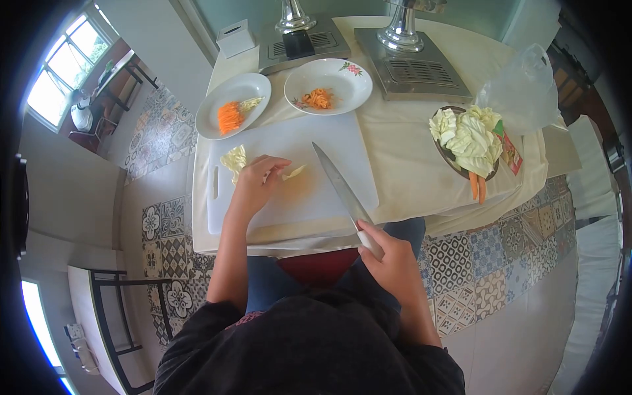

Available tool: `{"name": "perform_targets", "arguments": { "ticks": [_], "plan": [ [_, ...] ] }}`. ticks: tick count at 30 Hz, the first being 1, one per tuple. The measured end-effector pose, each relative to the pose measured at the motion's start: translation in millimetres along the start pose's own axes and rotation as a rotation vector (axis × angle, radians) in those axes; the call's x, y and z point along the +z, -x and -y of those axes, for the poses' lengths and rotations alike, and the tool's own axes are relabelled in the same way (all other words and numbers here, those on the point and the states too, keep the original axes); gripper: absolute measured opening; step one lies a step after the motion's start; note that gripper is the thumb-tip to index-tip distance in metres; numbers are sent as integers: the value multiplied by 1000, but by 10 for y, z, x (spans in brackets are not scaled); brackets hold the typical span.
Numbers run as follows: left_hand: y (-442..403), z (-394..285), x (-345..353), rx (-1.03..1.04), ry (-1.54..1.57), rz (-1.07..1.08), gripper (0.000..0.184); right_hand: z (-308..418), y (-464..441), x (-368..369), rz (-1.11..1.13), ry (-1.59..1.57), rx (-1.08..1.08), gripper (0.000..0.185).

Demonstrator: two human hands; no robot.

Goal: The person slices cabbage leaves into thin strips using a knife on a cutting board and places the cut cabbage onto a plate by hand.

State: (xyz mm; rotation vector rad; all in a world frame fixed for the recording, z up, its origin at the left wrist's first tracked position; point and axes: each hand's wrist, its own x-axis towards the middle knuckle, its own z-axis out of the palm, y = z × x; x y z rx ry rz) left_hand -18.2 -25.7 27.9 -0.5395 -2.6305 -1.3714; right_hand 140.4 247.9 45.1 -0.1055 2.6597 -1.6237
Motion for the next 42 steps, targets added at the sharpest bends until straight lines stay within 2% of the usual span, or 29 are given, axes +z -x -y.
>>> {"name": "perform_targets", "arguments": {
  "ticks": [6, 9, 15, 17, 18, 21, 24, 25, 28, 32, 35, 42],
  "plan": [
    [58, -46, -4, 216, -137, 44, 27, 47, 20, -11, 21, -42, -6, 49],
    [34, -67, 81, -6, -67, 66, 24, 49, 20, -8, 19, -29, -15, 49],
    [76, -90, 252, -91, -154, -131, 16, 45, 34, -3, 22, -42, -23, 48],
    [82, -215, 275, -209, -170, -56, 19, 24, 45, 42, -11, -47, -78, 48],
    [89, -261, 269, -269, -177, -18, 21, 53, 52, 50, 18, -86, -9, 48],
    [74, -277, 221, -354, 62, 18, 25, 153, 74, 82, 91, -188, 146, 50],
    [48, -343, 46, -453, 119, -25, 27, 181, 71, 114, 134, -258, 198, 51],
    [36, -281, -8, -422, -21, -44, 24, 205, 76, 109, 149, -278, 221, 51],
    [8, -105, -113, -79, -285, -131, 19, 244, 91, 103, 184, -328, 276, 51],
    [-65, 39, -68, 334, -171, 53, 17, 305, 83, 98, 215, -366, 331, 50],
    [-38, 147, 24, 311, -242, 67, 16, 301, 62, 127, 234, -371, 328, 49],
    [124, 25, 301, 196, -272, -187, 15, 286, -77, 270, 263, -305, 278, 50]
  ]
}}
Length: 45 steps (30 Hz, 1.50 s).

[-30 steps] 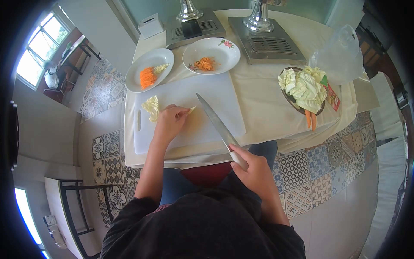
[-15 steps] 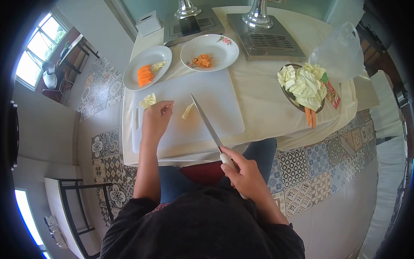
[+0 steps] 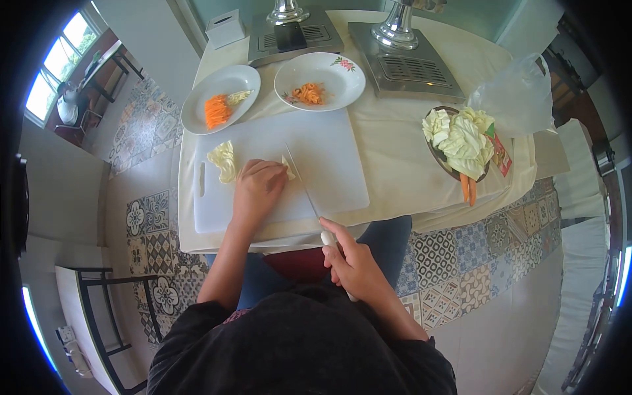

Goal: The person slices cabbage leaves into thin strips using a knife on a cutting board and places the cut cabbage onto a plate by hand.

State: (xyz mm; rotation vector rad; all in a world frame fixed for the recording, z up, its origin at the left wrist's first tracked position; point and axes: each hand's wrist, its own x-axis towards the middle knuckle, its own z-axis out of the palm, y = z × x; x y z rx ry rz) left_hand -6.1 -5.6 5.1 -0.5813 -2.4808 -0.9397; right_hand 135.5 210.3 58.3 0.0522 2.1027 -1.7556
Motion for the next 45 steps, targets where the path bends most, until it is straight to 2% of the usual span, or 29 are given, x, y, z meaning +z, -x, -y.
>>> {"name": "perform_targets", "arguments": {
  "ticks": [5, 11, 14, 17, 23, 26, 35, 45],
  "plan": [
    [51, -96, 40, -18, -55, -74, 16, 34, -111, 41, -36, 104, -53, 52],
    [28, -83, 71, -71, -83, -69, 17, 179, -183, 38, -34, 186, -8, 54],
    [35, -57, 100, -66, -91, -82, 16, 194, -229, 60, -46, 254, -118, 55],
    [43, -70, 116, -47, -81, -119, 15, 246, -272, 65, -19, 284, -87, 56],
    [8, -97, 87, -96, -89, -63, 17, 171, -305, 97, -25, 406, -252, 59],
    [12, -89, 95, -104, -101, -44, 14, 189, -275, 108, -7, 447, -218, 61],
    [12, -77, 137, -115, -194, -71, 15, 99, -350, 134, -48, 479, -302, 62],
    [4, -88, 147, -137, -186, -87, 14, 186, -362, 113, -27, 452, -211, 60]
  ]
}}
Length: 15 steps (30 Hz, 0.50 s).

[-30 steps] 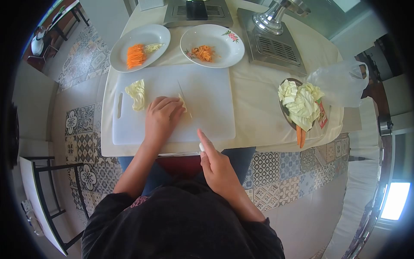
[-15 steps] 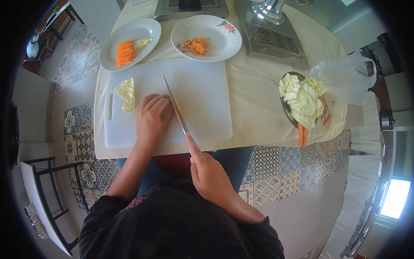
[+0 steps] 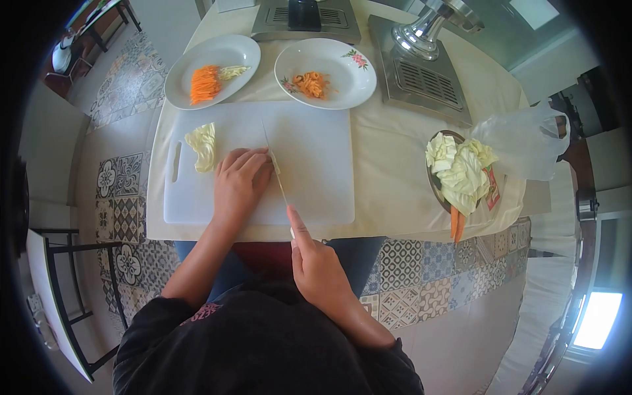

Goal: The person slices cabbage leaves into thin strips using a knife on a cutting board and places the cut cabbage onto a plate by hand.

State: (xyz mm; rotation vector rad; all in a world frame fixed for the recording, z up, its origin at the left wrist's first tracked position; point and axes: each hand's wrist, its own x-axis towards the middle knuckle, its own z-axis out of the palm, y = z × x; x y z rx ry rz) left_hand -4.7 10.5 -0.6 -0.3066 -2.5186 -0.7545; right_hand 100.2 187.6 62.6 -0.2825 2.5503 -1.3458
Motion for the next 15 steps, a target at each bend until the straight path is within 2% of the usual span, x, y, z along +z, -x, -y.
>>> {"name": "perform_targets", "arguments": {
  "ticks": [15],
  "plan": [
    [30, 46, 52, -29, 92, -39, 10, 199, 494, -172, 80, -19, 133, 59]
  ]
}}
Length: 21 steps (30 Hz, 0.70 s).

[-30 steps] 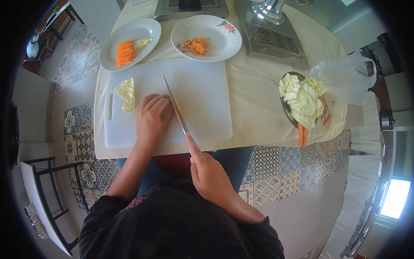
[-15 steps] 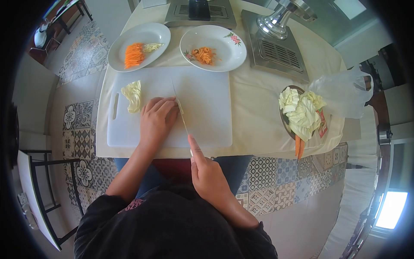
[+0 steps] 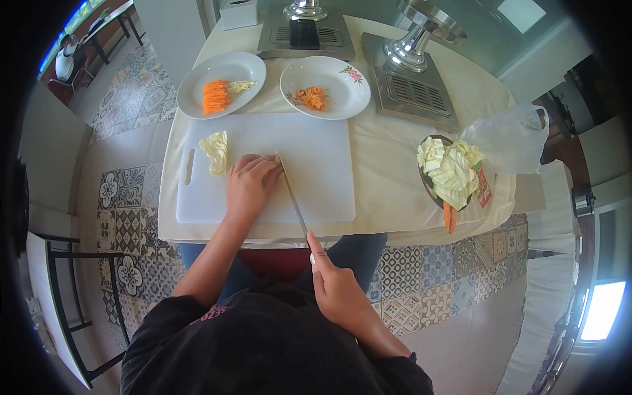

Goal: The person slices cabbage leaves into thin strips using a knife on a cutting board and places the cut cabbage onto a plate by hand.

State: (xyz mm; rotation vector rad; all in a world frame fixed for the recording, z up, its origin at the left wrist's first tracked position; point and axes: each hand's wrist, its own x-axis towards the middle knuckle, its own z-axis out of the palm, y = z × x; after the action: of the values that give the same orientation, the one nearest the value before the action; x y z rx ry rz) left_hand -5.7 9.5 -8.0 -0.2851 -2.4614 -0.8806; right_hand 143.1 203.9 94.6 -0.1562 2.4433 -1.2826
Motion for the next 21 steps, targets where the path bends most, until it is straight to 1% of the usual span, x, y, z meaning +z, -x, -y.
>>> {"name": "perform_targets", "arguments": {
  "ticks": [5, 8, 11, 14, 17, 21],
  "plan": [
    [-9, 19, 1, 5, -10, 1, 11, 23, -16, 11, 2, -50, 73, 59],
    [-29, 5, -31, 10, -14, 26, 12, 21, -81, 58, -32, -2, 45, 58],
    [-33, 29, -27, 23, -3, 33, 12, -84, -234, 162, -120, 95, -53, 56],
    [-20, 56, 0, -15, 4, 59, 14, -215, -540, 305, -219, 56, -208, 59],
    [-12, 31, -12, -5, 10, 46, 13, -28, -682, 223, -113, 118, -43, 60],
    [-15, 6, -30, 13, -40, 44, 9, -122, -625, 301, -158, 219, -104, 60]
  ]
}}
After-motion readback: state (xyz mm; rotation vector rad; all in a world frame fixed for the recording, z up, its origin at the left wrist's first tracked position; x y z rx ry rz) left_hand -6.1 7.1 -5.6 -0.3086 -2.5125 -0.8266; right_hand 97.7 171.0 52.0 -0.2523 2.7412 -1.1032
